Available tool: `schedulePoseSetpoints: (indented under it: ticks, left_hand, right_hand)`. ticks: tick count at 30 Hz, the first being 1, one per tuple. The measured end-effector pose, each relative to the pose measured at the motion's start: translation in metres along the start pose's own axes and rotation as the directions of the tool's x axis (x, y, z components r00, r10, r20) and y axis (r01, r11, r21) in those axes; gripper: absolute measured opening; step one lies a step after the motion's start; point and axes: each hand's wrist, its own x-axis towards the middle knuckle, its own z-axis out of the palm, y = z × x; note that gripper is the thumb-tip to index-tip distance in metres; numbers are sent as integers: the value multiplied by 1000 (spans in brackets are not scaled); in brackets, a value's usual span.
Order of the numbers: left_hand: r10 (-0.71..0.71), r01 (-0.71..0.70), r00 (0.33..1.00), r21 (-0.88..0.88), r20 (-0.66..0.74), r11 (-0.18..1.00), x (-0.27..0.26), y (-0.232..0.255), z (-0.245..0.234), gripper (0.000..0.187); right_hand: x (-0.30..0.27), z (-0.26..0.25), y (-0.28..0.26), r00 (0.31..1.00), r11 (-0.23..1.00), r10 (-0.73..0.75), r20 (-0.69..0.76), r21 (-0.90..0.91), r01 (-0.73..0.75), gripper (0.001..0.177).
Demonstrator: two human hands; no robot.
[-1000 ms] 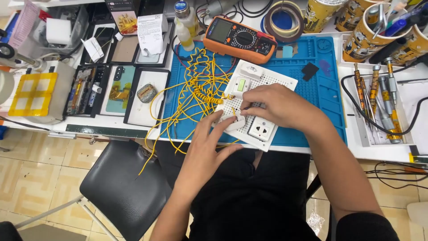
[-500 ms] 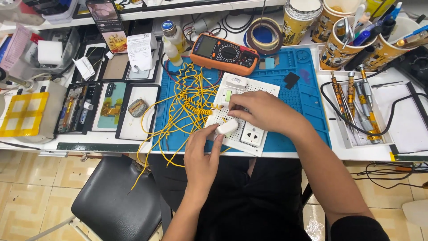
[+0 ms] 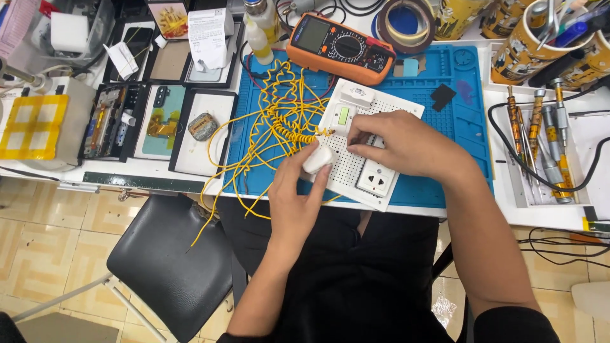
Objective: The person uses a multimeter to test a white power strip on a cluttered workbench. They rotate the dial on the multimeter and use the probes to check the outlets. The person then handles a yellow coiled wire, stripping the ends and twisting them together.
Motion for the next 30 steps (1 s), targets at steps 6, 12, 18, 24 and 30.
schedulePoseSetpoints:
  ticks: [6,12,18,24,30]
  left_hand:
    - [-82,81,993,-13,-86,997,8,-5,-1,24]
    - [-154,150,985,-57,-75,987,18,-5,-4,16]
    - [-105,103,994,-136,-11,985,20,-14,-15,32]
    - [64,-55,986,-63,155,996,-4,-7,-19,70]
    - [5,-10,993,43,116,999,-24,-1,-6,71]
  right_hand:
    - [1,1,-5,1000,1000,0,-17,10,0,11]
    - [0,2,-7,999,1000,-18,-31,24,18,12]
    - [-4,4,1,999,1000,14,-47,-21,-15,8]
    - [-1,4,-1,999,999,15,-45,-31,-17,10]
    - [9,13,34,989,982,-97,115,-153,114,16]
